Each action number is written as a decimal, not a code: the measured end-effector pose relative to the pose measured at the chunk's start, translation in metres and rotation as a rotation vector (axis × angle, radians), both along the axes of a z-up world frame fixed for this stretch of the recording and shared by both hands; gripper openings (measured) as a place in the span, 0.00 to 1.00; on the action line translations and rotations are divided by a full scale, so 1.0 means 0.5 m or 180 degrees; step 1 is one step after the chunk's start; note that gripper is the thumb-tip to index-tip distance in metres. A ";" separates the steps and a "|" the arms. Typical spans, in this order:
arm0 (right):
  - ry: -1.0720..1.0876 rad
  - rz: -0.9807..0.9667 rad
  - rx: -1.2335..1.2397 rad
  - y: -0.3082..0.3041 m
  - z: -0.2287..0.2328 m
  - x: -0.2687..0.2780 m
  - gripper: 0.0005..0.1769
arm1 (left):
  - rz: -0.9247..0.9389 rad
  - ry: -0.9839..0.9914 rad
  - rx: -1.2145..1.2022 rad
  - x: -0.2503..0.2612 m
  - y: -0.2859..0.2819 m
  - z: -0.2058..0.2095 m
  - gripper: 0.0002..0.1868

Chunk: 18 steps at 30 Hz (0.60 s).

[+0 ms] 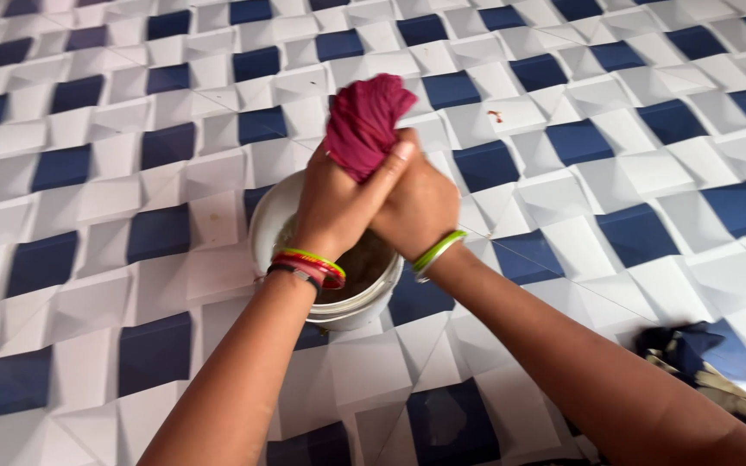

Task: The person wrings out a cloth in a bucket of water and wipes the tiled floor and marble surface by hand.

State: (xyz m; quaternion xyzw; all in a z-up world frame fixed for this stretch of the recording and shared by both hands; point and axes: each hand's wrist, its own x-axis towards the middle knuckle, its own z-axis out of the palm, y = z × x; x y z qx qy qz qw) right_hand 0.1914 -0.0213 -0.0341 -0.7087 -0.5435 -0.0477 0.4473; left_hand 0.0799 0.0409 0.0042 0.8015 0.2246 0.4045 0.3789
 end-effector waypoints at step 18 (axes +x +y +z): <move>0.1780 0.0177 0.0078 0.028 -0.078 -0.253 0.45 | 0.0371 0.1391 0.0853 -0.183 0.075 -0.063 0.22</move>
